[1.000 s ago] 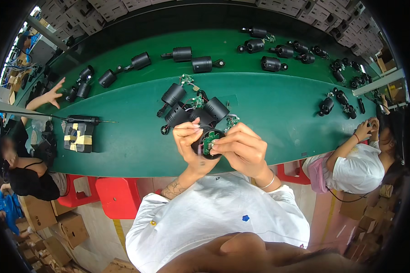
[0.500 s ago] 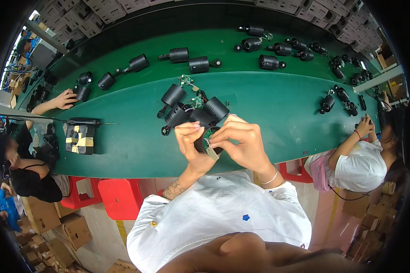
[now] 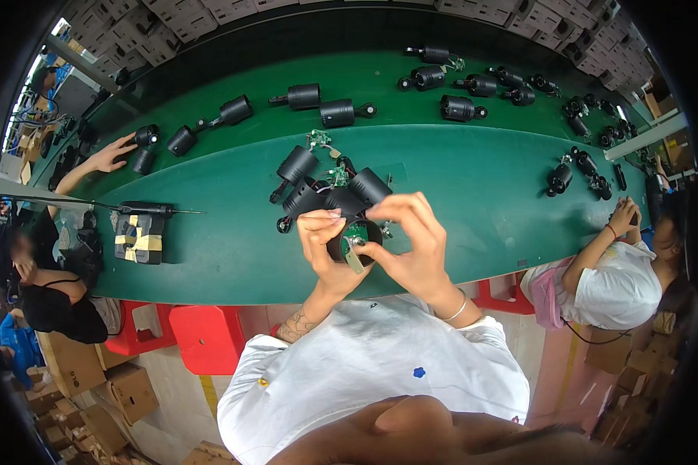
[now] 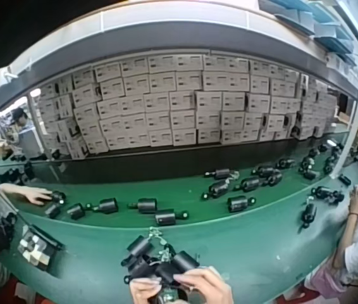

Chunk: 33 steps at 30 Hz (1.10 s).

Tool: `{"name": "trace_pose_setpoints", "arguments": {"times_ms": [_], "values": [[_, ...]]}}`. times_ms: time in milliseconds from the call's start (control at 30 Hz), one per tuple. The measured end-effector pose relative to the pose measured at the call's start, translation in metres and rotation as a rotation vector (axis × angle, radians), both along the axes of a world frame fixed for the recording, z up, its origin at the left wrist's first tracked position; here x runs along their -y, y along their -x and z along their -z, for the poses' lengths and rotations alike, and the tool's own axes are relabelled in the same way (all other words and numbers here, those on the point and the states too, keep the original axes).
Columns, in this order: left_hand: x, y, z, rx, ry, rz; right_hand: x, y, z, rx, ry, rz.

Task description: Assembling electronic components and circuit boards into plastic housings on a production line.

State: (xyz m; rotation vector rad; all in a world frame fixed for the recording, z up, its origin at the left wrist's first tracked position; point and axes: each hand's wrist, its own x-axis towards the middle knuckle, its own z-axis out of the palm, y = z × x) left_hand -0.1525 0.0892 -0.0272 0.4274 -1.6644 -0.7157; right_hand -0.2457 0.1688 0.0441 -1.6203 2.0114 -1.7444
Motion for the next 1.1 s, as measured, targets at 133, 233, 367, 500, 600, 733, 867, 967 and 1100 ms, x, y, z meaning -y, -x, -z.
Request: {"name": "trace_pose_setpoints", "arguments": {"times_ms": [133,233,367,500,600,733,867,967,1100], "values": [[0.001,0.001,-0.001,-0.091,-0.015,0.066,0.001,0.005,-0.003,0.048,-0.135,-0.071],[0.002,0.0,0.0,-0.085,-0.019,0.09,0.001,0.005,-0.001,0.064,-0.128,-0.088],[0.004,-0.003,0.003,-0.07,-0.025,0.118,0.002,0.003,0.0,0.079,-0.121,-0.113],[0.006,-0.005,0.006,-0.043,-0.026,0.151,0.002,0.001,0.0,0.079,-0.12,-0.116],[0.003,-0.004,0.004,-0.066,-0.033,0.155,0.002,0.0,-0.001,0.085,-0.107,-0.116],[0.002,-0.003,0.0,-0.06,-0.078,0.122,0.004,0.0,-0.001,0.151,-0.151,-0.116],[0.003,-0.003,-0.006,-0.027,-0.134,0.077,0.008,0.004,-0.005,0.258,-0.149,-0.158],[0.007,-0.004,-0.011,0.036,-0.176,0.047,0.013,0.009,-0.009,0.386,-0.003,-0.286],[0.01,-0.002,-0.01,0.079,-0.143,0.053,0.007,0.0,0.003,0.201,-0.047,-0.268]]}}
